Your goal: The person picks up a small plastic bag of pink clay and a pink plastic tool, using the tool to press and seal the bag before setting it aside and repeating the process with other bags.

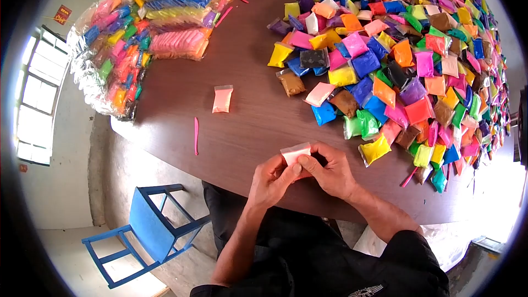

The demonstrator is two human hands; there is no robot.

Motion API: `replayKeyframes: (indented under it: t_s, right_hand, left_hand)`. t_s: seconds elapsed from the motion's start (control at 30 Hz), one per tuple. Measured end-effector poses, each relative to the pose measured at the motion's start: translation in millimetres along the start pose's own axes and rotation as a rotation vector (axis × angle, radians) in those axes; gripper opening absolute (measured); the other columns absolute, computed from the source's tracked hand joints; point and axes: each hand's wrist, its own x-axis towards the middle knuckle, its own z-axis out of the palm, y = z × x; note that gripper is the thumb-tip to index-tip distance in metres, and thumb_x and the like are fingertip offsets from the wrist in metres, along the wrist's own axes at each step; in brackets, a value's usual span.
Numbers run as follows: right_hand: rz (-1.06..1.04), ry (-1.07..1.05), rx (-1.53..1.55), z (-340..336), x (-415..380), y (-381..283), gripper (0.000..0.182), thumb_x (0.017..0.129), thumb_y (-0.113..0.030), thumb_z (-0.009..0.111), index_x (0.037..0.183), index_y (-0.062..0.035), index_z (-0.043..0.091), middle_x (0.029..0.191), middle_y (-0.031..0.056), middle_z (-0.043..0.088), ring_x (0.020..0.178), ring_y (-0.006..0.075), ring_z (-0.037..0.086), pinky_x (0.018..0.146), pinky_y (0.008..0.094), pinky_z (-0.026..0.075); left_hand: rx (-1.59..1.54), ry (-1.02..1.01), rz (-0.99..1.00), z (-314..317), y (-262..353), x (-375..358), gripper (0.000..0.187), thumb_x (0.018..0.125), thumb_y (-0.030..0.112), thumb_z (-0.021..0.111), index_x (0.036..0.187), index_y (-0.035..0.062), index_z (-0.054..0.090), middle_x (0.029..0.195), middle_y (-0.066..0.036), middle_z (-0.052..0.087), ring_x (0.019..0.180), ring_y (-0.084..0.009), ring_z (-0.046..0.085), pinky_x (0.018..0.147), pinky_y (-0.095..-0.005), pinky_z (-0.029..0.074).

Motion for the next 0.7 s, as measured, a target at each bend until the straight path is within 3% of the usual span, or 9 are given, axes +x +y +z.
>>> replayKeyframes:
  t_s: [0.33,0.43,0.5,0.7]
  right_hand:
    - [-0.015,-0.047,-0.013,-3,1,-1,0.023,0.104,-0.020,0.071,0.113,0.0017,0.070,0.095,0.0049,0.072,0.085,0.0072,0.066,0.072,0.0265,0.056]
    - [0.077,-0.017,-0.013,-3,0,1,0.021,0.105,-0.018,0.071,0.114,0.0016,0.069,0.099,0.0024,0.071,0.087,0.0064,0.064,0.076,0.0249,0.056]
    - [0.130,-0.013,0.123,-1,2,-1,0.023,0.104,-0.019,0.072,0.112,0.0018,0.069,0.094,0.0039,0.072,0.083,0.0070,0.065,0.069,0.0249,0.055]
    - [0.018,-0.059,0.042,-1,2,-1,0.024,0.104,-0.020,0.073,0.112,0.0016,0.068,0.092,0.0028,0.071,0.083,0.0068,0.066,0.070,0.0256,0.055]
  left_hand:
    - [0.041,-0.026,-0.012,-5,-1,1,0.033,0.105,0.023,0.072,0.122,-0.0043,0.070,0.099,-0.004,0.071,0.085,-0.0084,0.063,0.073,-0.0245,0.052]
    - [0.028,-0.030,-0.005,3,4,0,0.033,0.104,0.025,0.072,0.119,-0.0041,0.070,0.098,-0.004,0.071,0.085,-0.0086,0.063,0.074,-0.0252,0.052]
    - [0.006,-0.023,-0.001,4,2,-1,0.032,0.104,0.025,0.072,0.117,-0.0040,0.070,0.097,-0.004,0.071,0.085,-0.0088,0.063,0.074,-0.0255,0.052]
    - [0.054,-0.021,-0.013,-6,-12,2,0.027,0.105,0.023,0.070,0.113,-0.0024,0.071,0.089,-0.005,0.071,0.078,-0.0101,0.065,0.069,-0.0265,0.053]
